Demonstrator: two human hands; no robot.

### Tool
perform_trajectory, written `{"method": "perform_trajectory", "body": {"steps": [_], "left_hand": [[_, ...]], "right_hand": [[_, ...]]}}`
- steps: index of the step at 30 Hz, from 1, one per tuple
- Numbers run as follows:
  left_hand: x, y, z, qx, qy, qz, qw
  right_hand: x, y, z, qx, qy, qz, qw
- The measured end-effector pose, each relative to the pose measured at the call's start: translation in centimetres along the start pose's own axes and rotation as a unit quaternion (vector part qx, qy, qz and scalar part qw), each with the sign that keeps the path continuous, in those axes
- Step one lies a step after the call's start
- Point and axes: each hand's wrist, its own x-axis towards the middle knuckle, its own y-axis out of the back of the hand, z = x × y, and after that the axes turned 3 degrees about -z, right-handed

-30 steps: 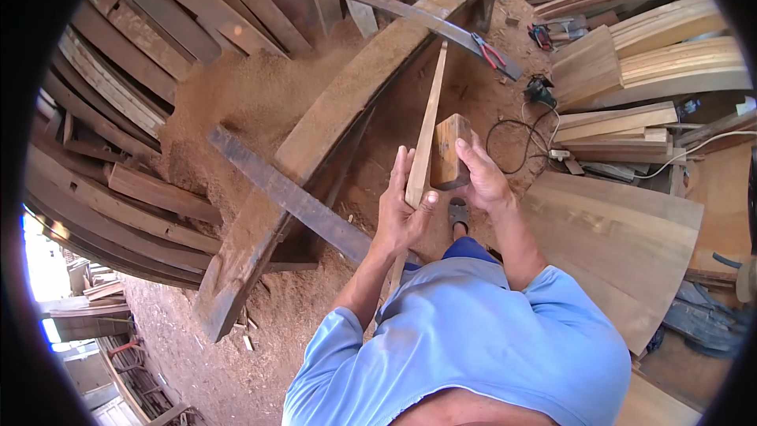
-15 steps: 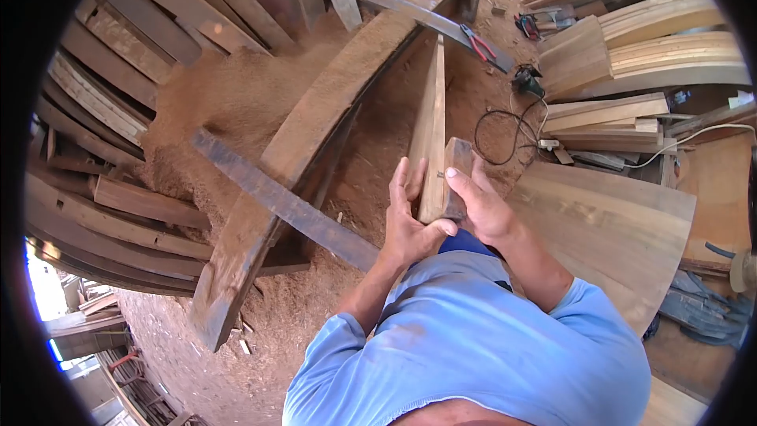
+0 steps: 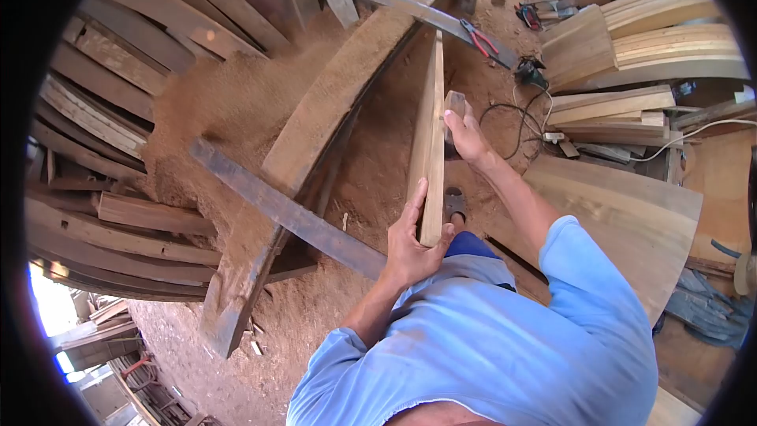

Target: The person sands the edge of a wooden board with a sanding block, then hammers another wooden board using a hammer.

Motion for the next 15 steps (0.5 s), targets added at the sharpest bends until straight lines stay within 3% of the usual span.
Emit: {"method": "perform_trajectory", "body": {"steps": [1, 2, 4, 7, 9, 13, 15], "left_hand": [[-0.1, 0.0, 0.1, -0.007, 0.004, 0.001, 1.000], [-0.2, 0.0, 0.2, -0.015, 0.009, 0.003, 1.000], [-0.5, 0.0, 0.5, -0.023, 0.015, -0.005, 1.000], [-0.9, 0.1, -0.1, -0.011, 0.003, -0.013, 1.000], [-1.5, 0.1, -0.4, 0.010, -0.005, -0.014, 1.000], [-2.1, 0.7, 0.0, 0.030, 0.000, -0.037, 0.999], [-2.5, 0.6, 0.1, 0.028, 0.022, -0.041, 0.999]], "right_hand": [[0.0, -0.1, -1.7, -0.001, 0.002, -0.001, 1.000], [-0.2, 0.2, -3.5, 0.034, -0.121, -0.018, 0.992], [-1.4, 0.0, -7.1, 0.067, -0.245, -0.037, 0.967], [-5.2, -1.1, -8.2, 0.102, -0.294, -0.071, 0.948], [-7.8, -1.7, -6.3, 0.089, -0.153, -0.034, 0.984], [-6.2, -1.8, -4.2, 0.060, -0.117, -0.058, 0.990], [-1.6, -1.2, -0.7, 0.011, -0.090, -0.008, 0.996]]}}
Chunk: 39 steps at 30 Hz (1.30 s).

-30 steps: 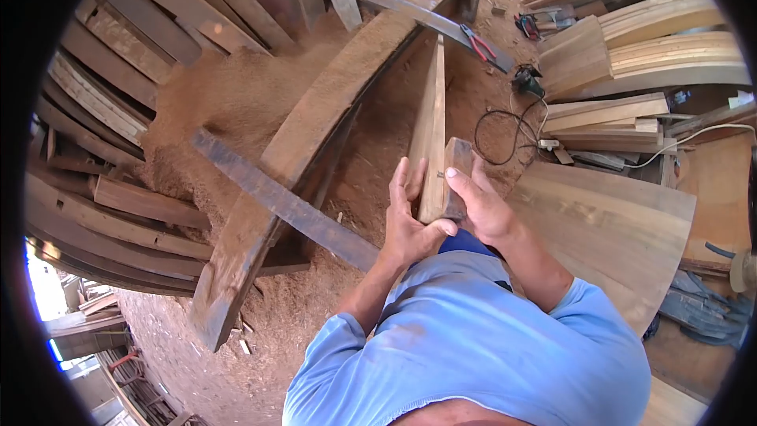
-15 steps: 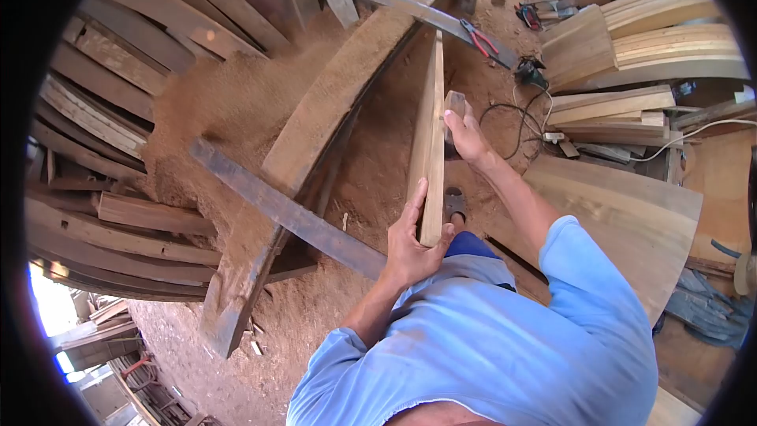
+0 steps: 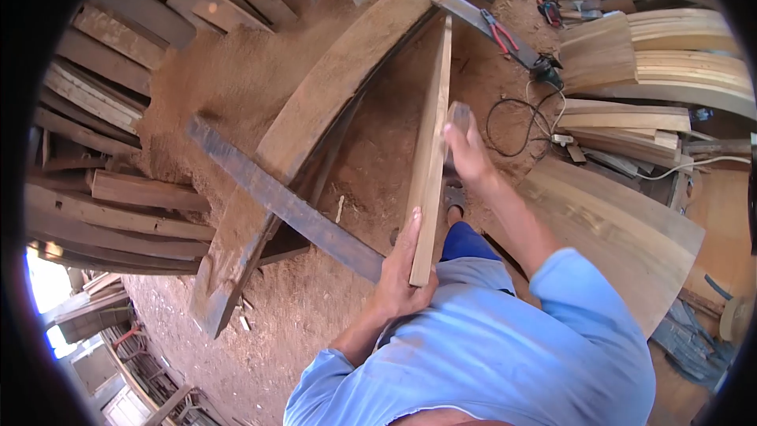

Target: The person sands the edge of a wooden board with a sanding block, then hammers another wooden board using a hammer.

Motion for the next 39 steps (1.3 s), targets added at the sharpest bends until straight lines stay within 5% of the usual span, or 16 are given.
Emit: {"method": "perform_trajectory", "body": {"steps": [5, 11, 18, 22, 26, 31, 36, 37, 39], "left_hand": [[-1.2, -1.0, 0.1, -0.006, -0.007, 0.014, 1.000], [-1.1, -1.2, -0.1, -0.011, 0.007, 0.038, 0.999], [-2.2, -1.6, -0.2, -0.006, 0.052, 0.029, 0.998], [-3.1, -2.0, -0.7, 0.001, 0.080, 0.019, 0.997], [-3.5, -2.9, -0.5, 0.002, 0.092, 0.022, 0.995], [-4.8, -4.2, 0.4, -0.008, 0.142, 0.082, 0.986], [-7.6, -6.9, 1.2, -0.047, 0.322, 0.202, 0.924], [-7.9, -7.1, 1.4, -0.052, 0.326, 0.209, 0.920], [-9.4, -7.4, 1.8, 0.004, 0.481, 0.148, 0.864]], "right_hand": [[11.5, 2.2, 5.1, -0.126, 0.075, 0.046, 0.988], [13.3, 1.9, 4.7, -0.062, 0.025, 0.015, 0.998], [10.0, 0.8, 2.7, 0.038, -0.140, -0.034, 0.989], [19.5, 1.8, 7.9, -0.138, 0.011, 0.023, 0.990], [22.4, 2.9, 8.5, -0.067, -0.070, -0.025, 0.995], [21.8, 2.7, 8.9, -0.089, -0.057, -0.023, 0.994], [19.6, 2.0, 9.4, -0.107, -0.052, -0.014, 0.993], [19.1, 1.8, 10.0, -0.133, -0.057, -0.003, 0.990], [18.2, 1.7, 10.7, -0.127, -0.071, -0.019, 0.989]]}}
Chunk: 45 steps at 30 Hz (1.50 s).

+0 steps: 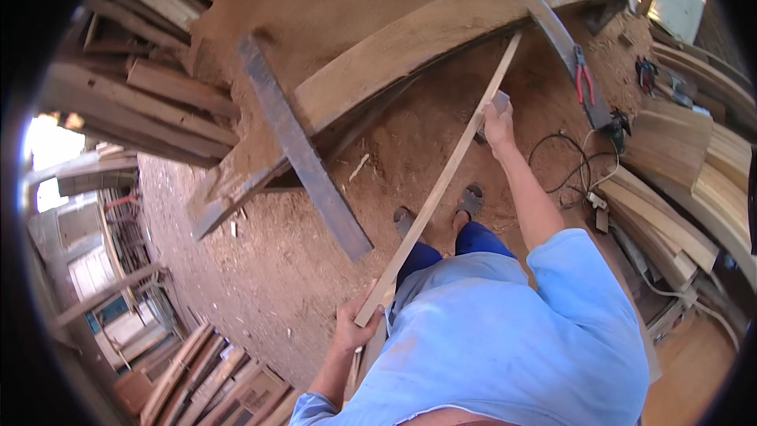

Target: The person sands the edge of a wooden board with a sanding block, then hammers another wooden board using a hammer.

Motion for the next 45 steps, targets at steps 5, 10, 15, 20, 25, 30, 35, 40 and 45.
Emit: {"method": "perform_trajectory", "body": {"steps": [5, 10, 15, 20, 25, 30, 35, 40, 45], "left_hand": [[-1.1, -1.8, -4.3, 0.046, -0.082, 0.018, 0.995], [-1.6, -3.5, -6.5, 0.009, -0.059, -0.035, 0.998], [-1.5, -4.1, -8.2, 0.029, -0.067, -0.047, 0.996], [-1.2, -4.3, -8.4, 0.043, -0.087, -0.033, 0.995], [-1.2, -4.0, -7.9, 0.030, -0.098, -0.037, 0.994], [-1.2, -4.6, -11.3, 0.075, -0.068, -0.034, 0.994], [-0.5, -4.3, -15.2, 0.077, -0.078, -0.043, 0.993], [0.7, -2.2, -18.3, 0.060, -0.095, -0.027, 0.993], [2.7, 0.0, -22.4, 0.109, -0.111, -0.010, 0.988]], "right_hand": [[-2.0, -0.1, 2.4, 0.026, -0.026, -0.060, 0.998], [-6.5, -0.2, 5.0, 0.037, 0.044, -0.069, 0.996], [-8.8, -0.8, 3.8, -0.028, 0.048, -0.037, 0.998], [1.9, -0.5, 3.9, -0.080, 0.070, 0.010, 0.994], [3.8, 0.3, 6.1, -0.022, 0.014, -0.013, 1.000], [3.6, 1.0, 9.8, 0.053, -0.058, -0.034, 0.996], [0.2, 0.6, 8.9, -0.007, -0.058, 0.010, 0.998], [-2.2, -1.7, 5.5, 0.021, -0.133, -0.015, 0.991], [-2.7, -3.9, 6.9, 0.044, -0.179, -0.025, 0.982]]}}
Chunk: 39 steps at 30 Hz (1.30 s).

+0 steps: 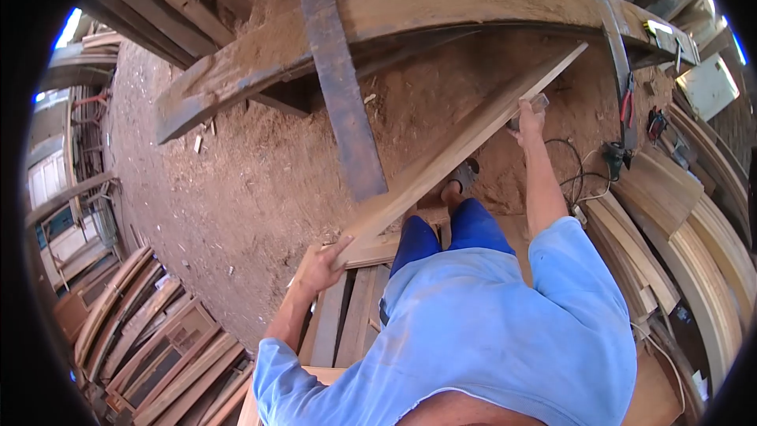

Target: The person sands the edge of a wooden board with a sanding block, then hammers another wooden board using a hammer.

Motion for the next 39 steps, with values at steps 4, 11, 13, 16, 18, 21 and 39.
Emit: {"method": "perform_trajectory", "body": {"steps": [4, 11, 13, 16, 18, 21, 39], "left_hand": [[1.0, -0.2, -5.9, 0.002, 0.001, 0.005, 1.000], [7.5, -3.8, -8.9, 0.092, 0.133, 0.037, 0.986], [10.0, -4.1, -9.7, 0.064, 0.204, 0.084, 0.973], [11.5, -6.8, -9.1, 0.223, 0.102, 0.107, 0.964], [13.3, -7.9, -9.8, 0.191, 0.036, 0.080, 0.978], [16.8, -9.4, -9.4, 0.122, 0.227, -0.039, 0.966], [28.7, -11.9, 0.4, 0.148, 0.068, 0.074, 0.984]], "right_hand": [[-2.8, -1.1, 0.7, -0.014, -0.037, -0.035, 0.999], [-3.5, -2.5, 7.0, -0.021, -0.022, -0.072, 0.997], [-3.3, -3.1, 8.3, -0.009, -0.022, -0.055, 0.998], [-3.3, -3.1, 9.3, 0.002, -0.007, -0.061, 0.998], [-3.2, -3.3, 9.5, -0.024, 0.008, -0.043, 0.999], [-1.6, -3.2, 12.8, -0.046, 0.125, -0.022, 0.991], [1.1, -5.6, 13.8, -0.064, 0.291, 0.116, 0.947]]}}
